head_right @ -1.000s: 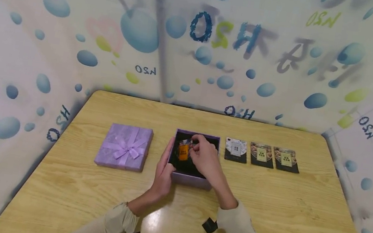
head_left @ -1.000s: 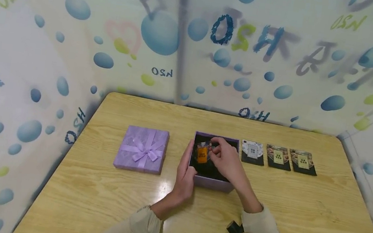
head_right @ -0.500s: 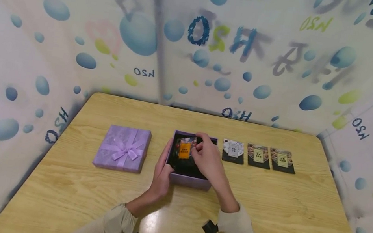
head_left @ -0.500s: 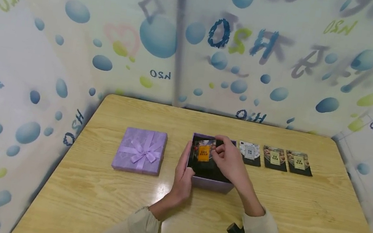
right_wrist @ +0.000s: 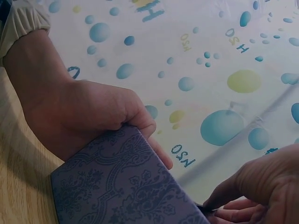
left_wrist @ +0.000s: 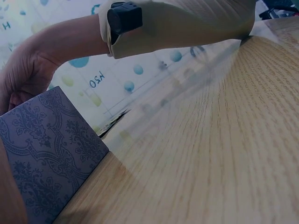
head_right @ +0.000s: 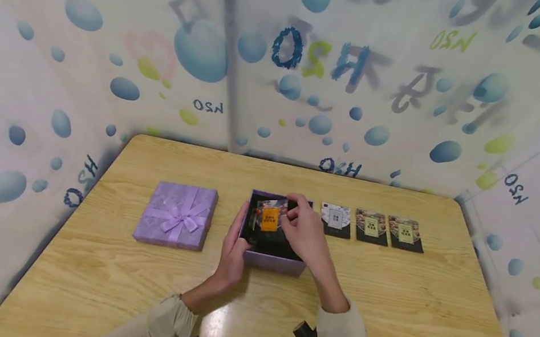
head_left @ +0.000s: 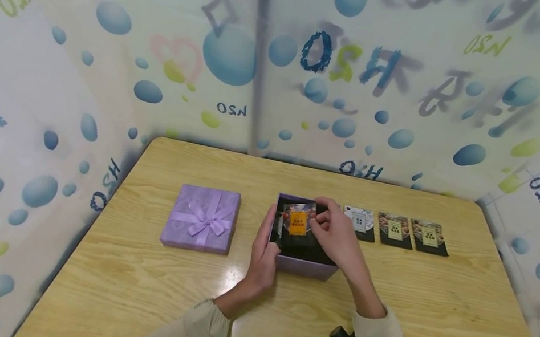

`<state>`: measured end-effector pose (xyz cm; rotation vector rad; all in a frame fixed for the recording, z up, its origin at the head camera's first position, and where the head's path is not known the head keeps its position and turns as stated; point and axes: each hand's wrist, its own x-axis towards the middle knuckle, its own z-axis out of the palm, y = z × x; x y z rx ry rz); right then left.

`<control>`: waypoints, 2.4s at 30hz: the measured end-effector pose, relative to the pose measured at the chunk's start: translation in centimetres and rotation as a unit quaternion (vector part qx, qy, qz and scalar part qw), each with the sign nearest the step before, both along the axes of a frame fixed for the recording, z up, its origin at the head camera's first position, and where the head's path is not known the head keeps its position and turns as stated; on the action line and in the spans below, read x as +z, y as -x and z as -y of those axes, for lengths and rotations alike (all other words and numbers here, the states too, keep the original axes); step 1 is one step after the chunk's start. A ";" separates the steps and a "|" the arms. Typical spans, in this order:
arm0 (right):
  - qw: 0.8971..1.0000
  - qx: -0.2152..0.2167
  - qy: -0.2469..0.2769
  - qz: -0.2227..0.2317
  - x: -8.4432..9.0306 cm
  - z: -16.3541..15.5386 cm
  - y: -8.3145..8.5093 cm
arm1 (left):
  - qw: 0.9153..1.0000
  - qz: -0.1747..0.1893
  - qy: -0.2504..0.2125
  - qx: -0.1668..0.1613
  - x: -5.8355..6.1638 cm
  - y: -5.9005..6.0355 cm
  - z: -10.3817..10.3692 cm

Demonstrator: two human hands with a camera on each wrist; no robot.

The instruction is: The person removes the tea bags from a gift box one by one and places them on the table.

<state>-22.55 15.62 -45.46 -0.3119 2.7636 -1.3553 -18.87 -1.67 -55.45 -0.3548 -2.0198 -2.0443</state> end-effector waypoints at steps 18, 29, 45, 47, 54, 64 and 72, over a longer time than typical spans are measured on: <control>0.999 -0.023 -0.005 -0.023 0.7 -2.8 -0.6 | 1.000 -0.014 0.011 0.005 -0.2 0.1 0.1; 0.999 -0.046 0.024 0.010 0.6 -5.9 -0.7 | 1.000 -0.022 0.018 0.006 -0.2 0.0 -0.1; 0.991 -0.026 0.079 0.100 0.7 -8.8 -0.6 | 1.000 -0.028 0.013 0.005 -0.4 0.1 -0.2; 0.992 -0.020 0.084 0.097 0.7 -9.1 -0.7 | 0.999 -0.031 0.011 0.004 -0.4 0.1 -0.2; 0.992 -0.007 0.090 0.088 0.7 -9.8 -1.1 | 0.999 -0.036 0.009 0.007 -0.5 0.2 -0.1; 0.993 -0.001 0.091 0.073 1.5 -11.4 -1.8 | 0.999 -0.048 0.010 0.003 -0.6 0.3 -0.1; 0.993 -0.008 0.085 0.077 1.5 -13.3 -2.3 | 0.999 -0.050 0.009 0.003 -0.4 0.2 -0.1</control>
